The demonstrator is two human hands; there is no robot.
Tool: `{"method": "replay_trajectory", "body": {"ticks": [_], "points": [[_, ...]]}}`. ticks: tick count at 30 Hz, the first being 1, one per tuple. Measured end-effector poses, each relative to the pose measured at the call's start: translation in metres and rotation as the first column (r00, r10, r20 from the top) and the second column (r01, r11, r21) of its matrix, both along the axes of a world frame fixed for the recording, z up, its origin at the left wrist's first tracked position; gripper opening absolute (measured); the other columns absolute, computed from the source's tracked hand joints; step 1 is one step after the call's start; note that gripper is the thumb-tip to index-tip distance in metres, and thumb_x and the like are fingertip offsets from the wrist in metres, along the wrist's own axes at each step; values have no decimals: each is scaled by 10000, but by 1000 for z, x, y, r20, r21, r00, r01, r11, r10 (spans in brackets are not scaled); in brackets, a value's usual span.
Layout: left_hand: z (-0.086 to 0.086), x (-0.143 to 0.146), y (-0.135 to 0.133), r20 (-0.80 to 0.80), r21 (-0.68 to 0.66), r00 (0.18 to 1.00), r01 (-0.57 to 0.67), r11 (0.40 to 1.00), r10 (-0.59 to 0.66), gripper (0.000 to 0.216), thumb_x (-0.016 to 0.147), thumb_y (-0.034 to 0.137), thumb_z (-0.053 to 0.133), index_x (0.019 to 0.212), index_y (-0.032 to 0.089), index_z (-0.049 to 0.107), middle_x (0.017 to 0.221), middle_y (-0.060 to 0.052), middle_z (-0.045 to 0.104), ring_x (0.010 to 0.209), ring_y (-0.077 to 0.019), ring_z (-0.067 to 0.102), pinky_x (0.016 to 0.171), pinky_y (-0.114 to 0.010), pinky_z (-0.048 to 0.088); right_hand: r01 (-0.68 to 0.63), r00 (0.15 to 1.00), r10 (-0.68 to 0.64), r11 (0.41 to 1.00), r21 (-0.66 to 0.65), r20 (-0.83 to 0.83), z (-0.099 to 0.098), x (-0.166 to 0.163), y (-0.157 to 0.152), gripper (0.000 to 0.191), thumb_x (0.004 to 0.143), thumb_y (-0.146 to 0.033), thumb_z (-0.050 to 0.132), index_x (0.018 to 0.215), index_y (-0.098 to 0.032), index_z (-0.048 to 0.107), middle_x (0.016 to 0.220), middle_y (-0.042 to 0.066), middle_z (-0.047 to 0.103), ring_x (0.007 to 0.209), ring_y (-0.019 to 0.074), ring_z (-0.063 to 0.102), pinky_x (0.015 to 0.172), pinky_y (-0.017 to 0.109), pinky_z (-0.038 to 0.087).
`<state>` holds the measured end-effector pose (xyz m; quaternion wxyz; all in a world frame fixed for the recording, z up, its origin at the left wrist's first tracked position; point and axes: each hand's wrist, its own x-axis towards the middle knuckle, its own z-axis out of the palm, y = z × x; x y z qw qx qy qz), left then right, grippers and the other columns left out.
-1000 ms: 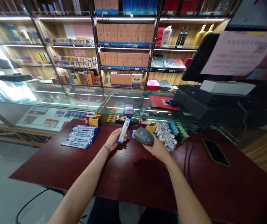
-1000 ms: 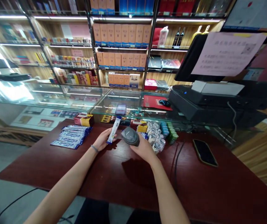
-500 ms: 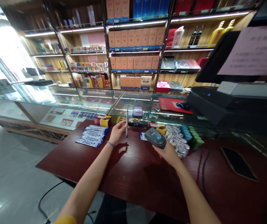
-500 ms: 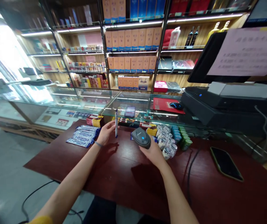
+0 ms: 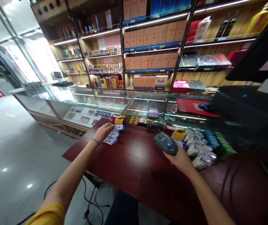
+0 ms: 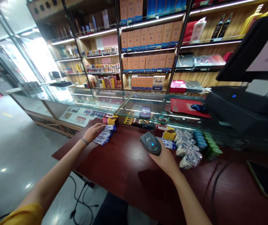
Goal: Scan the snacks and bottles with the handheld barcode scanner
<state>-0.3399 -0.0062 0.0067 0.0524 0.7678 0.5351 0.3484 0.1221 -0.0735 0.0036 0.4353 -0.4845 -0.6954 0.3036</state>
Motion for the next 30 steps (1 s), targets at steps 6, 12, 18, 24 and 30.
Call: {"method": "replay_trajectory", "body": {"ticks": [6, 12, 18, 24, 30], "points": [[-12, -37, 5, -208, -83, 977, 21, 996, -38, 326, 941, 278, 554, 1198, 289, 754, 1232, -74, 704, 1035, -218, 667, 989, -314, 504, -14, 998, 16, 1000, -27, 54, -5, 1, 4, 571, 826, -410, 716, 1336, -214, 549, 966, 80, 758, 836, 288, 746, 644, 350, 574], [-20, -40, 9, -121, -120, 992, 20, 993, -35, 255, 902, 319, 618, 1099, 294, 777, 1115, -61, 726, 1004, -210, 662, 975, -287, 506, -38, 998, 39, 999, -22, 50, -8, 1, 5, 620, 836, -385, 704, 1392, -182, 518, 894, 69, 744, 782, 272, 745, 610, 329, 559], [-24, -38, 9, -135, -106, 990, 13, 994, -27, 293, 896, 271, 601, 1137, 280, 768, 1196, -74, 717, 1074, -229, 654, 1040, -334, 490, -6, 1000, 7, 1000, -28, 26, -7, -1, 3, 607, 834, -414, 702, 1375, -200, 527, 920, 74, 741, 791, 275, 740, 600, 335, 556], [-33, -27, 5, -227, -46, 974, -20, 999, 9, 329, 910, 271, 588, 1198, 276, 749, 1292, -96, 688, 1172, -261, 637, 1088, -391, 480, 13, 1000, -13, 1000, -7, -7, 1, -1, 1, 509, 831, -442, 705, 1275, -224, 585, 820, 39, 735, 719, 260, 721, 588, 335, 546], [-31, 29, 7, -125, 22, 992, 19, 1000, -16, 348, 952, 344, 591, 1274, 289, 712, 1349, -111, 650, 1272, -292, 591, 1145, -457, 447, 20, 999, -21, 1000, -22, -48, 8, 6, 0, 469, 834, -425, 713, 1242, -232, 583, 692, -13, 669, 579, 212, 660, 500, 300, 497]]}}
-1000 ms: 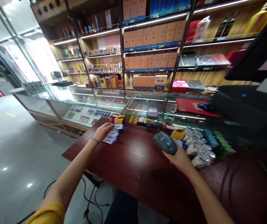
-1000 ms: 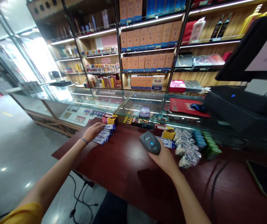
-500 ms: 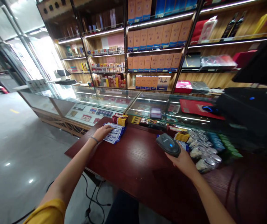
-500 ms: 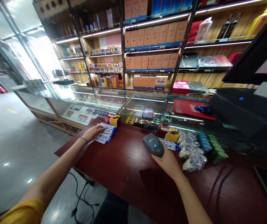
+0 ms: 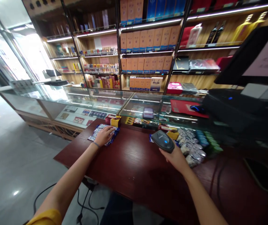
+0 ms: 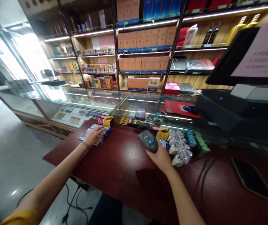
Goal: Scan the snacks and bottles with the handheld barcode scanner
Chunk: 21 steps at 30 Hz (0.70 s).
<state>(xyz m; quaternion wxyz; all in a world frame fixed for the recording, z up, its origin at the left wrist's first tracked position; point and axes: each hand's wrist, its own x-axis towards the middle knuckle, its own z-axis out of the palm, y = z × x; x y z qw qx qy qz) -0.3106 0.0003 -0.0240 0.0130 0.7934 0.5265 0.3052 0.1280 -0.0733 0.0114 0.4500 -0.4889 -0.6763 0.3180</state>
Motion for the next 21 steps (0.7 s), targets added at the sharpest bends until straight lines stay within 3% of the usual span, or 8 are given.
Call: {"method": "replay_trajectory", "body": {"ticks": [6, 10, 17, 21], "points": [[6, 97, 9, 213, 12, 965, 156, 988, -155, 342, 943, 339, 628, 1266, 275, 720, 1375, -116, 625, 1327, -315, 543, 1200, -507, 384, 94, 990, -98, 995, -44, -98, 15, 11, -4, 406, 828, -464, 724, 1139, -234, 600, 593, -36, 615, 398, 159, 501, 416, 298, 426], [-1, 166, 13, 296, 35, 914, 279, 960, -277, 347, 932, 291, 642, 1270, 287, 721, 1322, -118, 649, 1290, -312, 565, 1178, -502, 407, 129, 978, -136, 990, -55, -159, 22, 25, -2, 426, 808, -454, 752, 1137, -252, 572, 618, -31, 633, 393, 166, 505, 397, 306, 418], [-20, 264, 18, 255, 41, 883, 397, 917, -393, 347, 905, 219, 682, 1246, 268, 724, 1257, -134, 673, 1181, -306, 619, 1078, -472, 488, 182, 959, -188, 982, -49, -212, 24, 49, 2, 355, 820, -481, 743, 1027, -245, 578, 490, -78, 539, 351, 143, 475, 376, 269, 383], [-24, 292, 19, 66, 33, 920, 386, 922, -387, 352, 914, 184, 672, 1262, 227, 702, 1245, -131, 677, 1162, -292, 611, 1050, -459, 492, 236, 936, -247, 969, -77, -250, 21, 60, 4, 360, 811, -537, 735, 893, -238, 552, 493, -68, 550, 357, 132, 490, 389, 256, 382]]}}
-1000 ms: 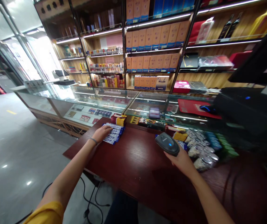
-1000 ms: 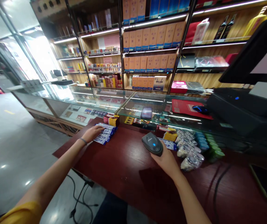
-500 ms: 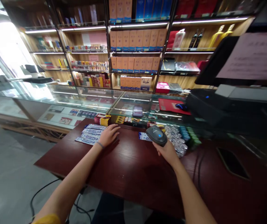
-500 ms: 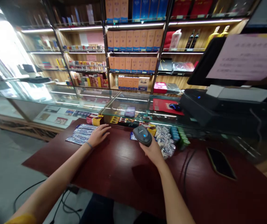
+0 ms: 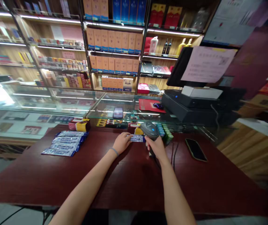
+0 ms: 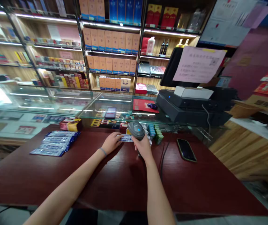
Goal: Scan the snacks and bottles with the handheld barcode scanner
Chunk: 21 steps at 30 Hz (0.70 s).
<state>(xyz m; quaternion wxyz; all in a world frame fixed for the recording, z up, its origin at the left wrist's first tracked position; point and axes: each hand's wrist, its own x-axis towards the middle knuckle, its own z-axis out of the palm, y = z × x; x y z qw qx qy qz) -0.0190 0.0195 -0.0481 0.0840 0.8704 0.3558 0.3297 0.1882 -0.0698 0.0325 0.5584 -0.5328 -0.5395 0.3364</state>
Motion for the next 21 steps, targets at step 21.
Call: {"method": "replay_trajectory", "body": {"ticks": [21], "points": [[10, -14, 1, 712, -468, 632, 102, 878, 306, 266, 1007, 336, 560, 1194, 207, 697, 1105, -94, 727, 1065, -244, 678, 950, -396, 567, 16, 1000, -15, 1000, 27, -19, -2, -7, 0, 480, 797, -523, 749, 1114, -223, 549, 511, -92, 552, 342, 121, 471, 359, 233, 379]]}}
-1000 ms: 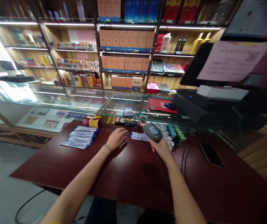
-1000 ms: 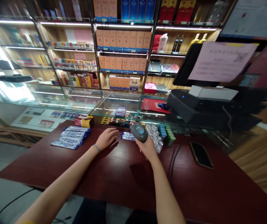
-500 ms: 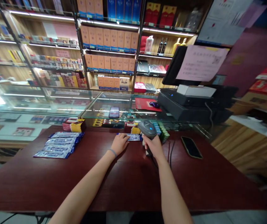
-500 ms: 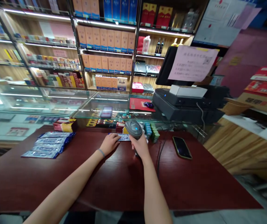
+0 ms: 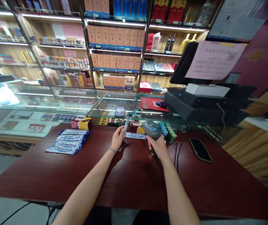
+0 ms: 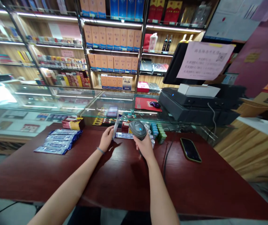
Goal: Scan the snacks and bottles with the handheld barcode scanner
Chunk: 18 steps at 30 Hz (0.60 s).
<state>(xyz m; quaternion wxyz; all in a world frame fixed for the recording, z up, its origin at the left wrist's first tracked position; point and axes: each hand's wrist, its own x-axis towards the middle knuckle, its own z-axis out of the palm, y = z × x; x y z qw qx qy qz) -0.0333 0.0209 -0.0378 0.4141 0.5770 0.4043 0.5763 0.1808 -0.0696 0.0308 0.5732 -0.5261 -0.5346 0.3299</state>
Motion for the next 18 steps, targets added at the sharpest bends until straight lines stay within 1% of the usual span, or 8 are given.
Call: {"method": "replay_trajectory", "body": {"ticks": [2, 3, 5, 7, 9, 12, 15, 18], "points": [[9, -10, 1, 309, -233, 949, 144, 962, -67, 301, 993, 370, 597, 1222, 186, 660, 1056, -89, 723, 958, -228, 709, 812, -368, 618, -28, 999, 28, 1000, -8, 27, 0, -4, -1, 528, 806, -492, 747, 1210, -229, 529, 499, -103, 539, 339, 129, 465, 352, 235, 381], [13, -15, 2, 425, -305, 900, 246, 920, -100, 315, 979, 366, 627, 1230, 176, 646, 1041, -89, 719, 908, -218, 716, 754, -353, 628, -50, 998, 51, 999, -23, 43, -1, -6, -2, 552, 816, -479, 739, 1257, -235, 512, 505, -106, 541, 337, 130, 459, 348, 235, 377], [18, -25, 1, 566, -365, 814, 392, 845, -133, 328, 943, 322, 692, 1223, 160, 639, 1043, -92, 714, 856, -196, 721, 692, -319, 635, -92, 990, 98, 994, -56, 104, -4, -8, -3, 575, 832, -458, 721, 1317, -252, 492, 562, -88, 587, 352, 134, 476, 350, 237, 377], [19, -32, 1, 619, -373, 774, 441, 816, -134, 320, 926, 284, 720, 1209, 152, 647, 1040, -94, 712, 825, -175, 721, 656, -281, 633, -119, 972, 130, 991, -68, 195, -7, -9, -3, 585, 828, -439, 722, 1343, -267, 507, 690, -39, 677, 435, 158, 575, 393, 251, 434], [18, -36, 1, 637, -371, 759, 453, 811, -133, 313, 929, 276, 719, 1209, 152, 652, 1034, -94, 713, 812, -168, 721, 641, -265, 635, -129, 949, 139, 990, -54, 282, -9, -10, -2, 591, 810, -413, 735, 1350, -269, 543, 833, 13, 742, 620, 214, 701, 498, 287, 527], [14, -37, 2, 649, -352, 746, 467, 811, -148, 314, 925, 257, 719, 1212, 148, 652, 1026, -95, 716, 802, -165, 717, 650, -268, 643, -128, 924, 134, 991, -40, 359, -12, -11, 0, 579, 785, -356, 742, 1339, -260, 600, 955, 51, 772, 873, 288, 756, 653, 361, 601], [12, -37, 4, 657, -336, 738, 472, 815, -156, 316, 914, 236, 727, 1206, 142, 652, 1036, -101, 720, 794, -161, 714, 665, -276, 646, -129, 911, 135, 991, -42, 390, -13, -10, 1, 546, 776, -318, 733, 1310, -254, 640, 978, 58, 780, 951, 312, 754, 717, 401, 614], [11, -38, 4, 655, -356, 742, 466, 810, -139, 313, 929, 263, 718, 1215, 151, 652, 1053, -104, 721, 816, -171, 722, 669, -282, 648, -140, 920, 145, 989, -39, 365, -12, -10, 1, 566, 793, -327, 723, 1343, -254, 614, 1005, 56, 781, 968, 301, 752, 749, 402, 616]]}}
